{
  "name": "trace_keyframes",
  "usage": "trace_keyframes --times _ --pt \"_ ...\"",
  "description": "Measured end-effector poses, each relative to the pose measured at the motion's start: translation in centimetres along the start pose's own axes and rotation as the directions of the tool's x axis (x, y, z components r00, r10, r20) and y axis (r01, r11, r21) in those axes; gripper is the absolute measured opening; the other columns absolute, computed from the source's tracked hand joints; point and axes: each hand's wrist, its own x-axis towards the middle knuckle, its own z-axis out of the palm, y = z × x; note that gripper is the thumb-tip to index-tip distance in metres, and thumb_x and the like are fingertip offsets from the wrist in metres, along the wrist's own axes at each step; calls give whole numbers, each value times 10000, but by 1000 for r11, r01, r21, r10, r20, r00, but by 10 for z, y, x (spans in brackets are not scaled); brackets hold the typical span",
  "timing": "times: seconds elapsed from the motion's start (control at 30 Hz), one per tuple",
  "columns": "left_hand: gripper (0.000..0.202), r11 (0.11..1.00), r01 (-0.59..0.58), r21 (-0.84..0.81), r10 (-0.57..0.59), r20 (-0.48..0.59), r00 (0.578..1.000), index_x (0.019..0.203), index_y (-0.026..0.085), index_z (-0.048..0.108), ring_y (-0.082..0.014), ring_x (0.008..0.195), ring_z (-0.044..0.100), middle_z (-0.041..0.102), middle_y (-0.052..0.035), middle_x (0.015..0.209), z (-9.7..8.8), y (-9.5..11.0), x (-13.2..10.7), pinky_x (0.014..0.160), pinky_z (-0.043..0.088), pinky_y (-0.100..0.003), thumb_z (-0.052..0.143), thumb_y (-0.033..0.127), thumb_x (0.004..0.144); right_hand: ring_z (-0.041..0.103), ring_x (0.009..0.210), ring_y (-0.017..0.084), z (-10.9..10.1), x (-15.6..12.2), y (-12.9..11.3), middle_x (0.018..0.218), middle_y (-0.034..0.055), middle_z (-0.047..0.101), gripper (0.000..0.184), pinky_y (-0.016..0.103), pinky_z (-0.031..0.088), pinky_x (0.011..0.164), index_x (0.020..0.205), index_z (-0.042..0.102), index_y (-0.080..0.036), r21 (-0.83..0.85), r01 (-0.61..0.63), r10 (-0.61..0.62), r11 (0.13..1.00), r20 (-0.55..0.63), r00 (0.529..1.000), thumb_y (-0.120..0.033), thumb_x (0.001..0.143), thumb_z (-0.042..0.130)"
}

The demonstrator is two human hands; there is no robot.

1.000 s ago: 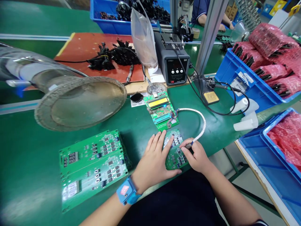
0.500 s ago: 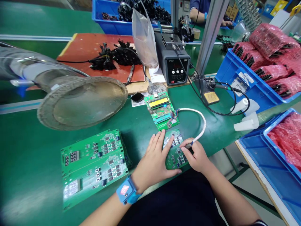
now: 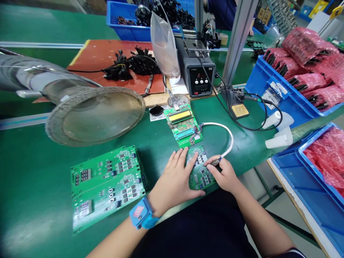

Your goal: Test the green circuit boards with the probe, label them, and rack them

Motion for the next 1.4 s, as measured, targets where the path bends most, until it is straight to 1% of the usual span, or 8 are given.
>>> trace_keyframes --times 0.23,0.4,0.5,0.6,0.77,0.93,1.13,1.4 --pt "1130 990 -73 121 95 -185 978 1388 154 392 -467 1311 337 345 -259 1443 -43 -5 -38 1061 304 -612 832 537 420 620 786 148 -5 5 9 863 8 701 131 290 486 704 981 556 -251 489 3 145 872 -264 954 -296 861 588" --pt "1157 967 -16 253 101 -327 940 1484 235 172 -533 1279 334 252 -187 1510 -71 -74 -84 989 277 -728 718 564 518 616 733 138 -4 5 14 886 14 710 164 303 493 723 994 559 -247 488 -60 178 871 -200 963 -296 847 613" --pt "1118 966 43 253 27 -265 964 1490 273 126 -548 1282 319 236 -160 1529 -70 -119 -100 949 282 -757 668 578 561 622 748 142 -3 4 13 892 18 712 165 310 503 729 994 553 -242 430 -72 168 900 -189 967 -299 849 607" --pt "1085 977 45 210 2 -219 976 1488 321 115 -568 1289 276 168 -103 1561 -69 -134 -108 895 307 -778 629 642 588 624 759 149 -1 4 8 887 28 713 167 315 513 721 987 551 -231 353 -86 160 932 -184 970 -306 846 602" --pt "1013 974 126 188 -37 -418 908 1487 335 45 -510 1373 78 -46 -24 1575 -68 -71 -85 988 190 -767 546 711 691 628 738 153 -1 5 1 876 26 713 156 323 518 711 978 548 -230 299 -87 148 950 -188 971 -306 848 589" --pt "1250 996 -91 -14 90 -49 995 1441 123 302 -483 1378 110 195 -275 1514 -22 4 -20 1061 259 -638 716 752 443 646 807 174 -1 2 5 881 33 708 165 344 506 762 996 551 -232 271 -75 150 960 -264 953 -300 851 590" --pt "1251 989 -62 -133 73 78 994 1437 200 325 -510 1367 125 181 -259 1520 8 8 12 1069 128 -682 803 656 374 645 862 189 -2 -1 14 923 62 694 204 377 486 816 1000 561 -200 283 -56 186 957 -457 870 -315 840 615" --pt "1083 835 -263 -484 107 -326 939 1312 237 363 -431 1407 101 -62 -200 1516 7 9 -8 1082 296 -572 843 585 406 648 900 217 1 3 12 927 52 682 225 448 476 875 1009 519 -227 299 -51 218 953 -556 802 -339 833 604"
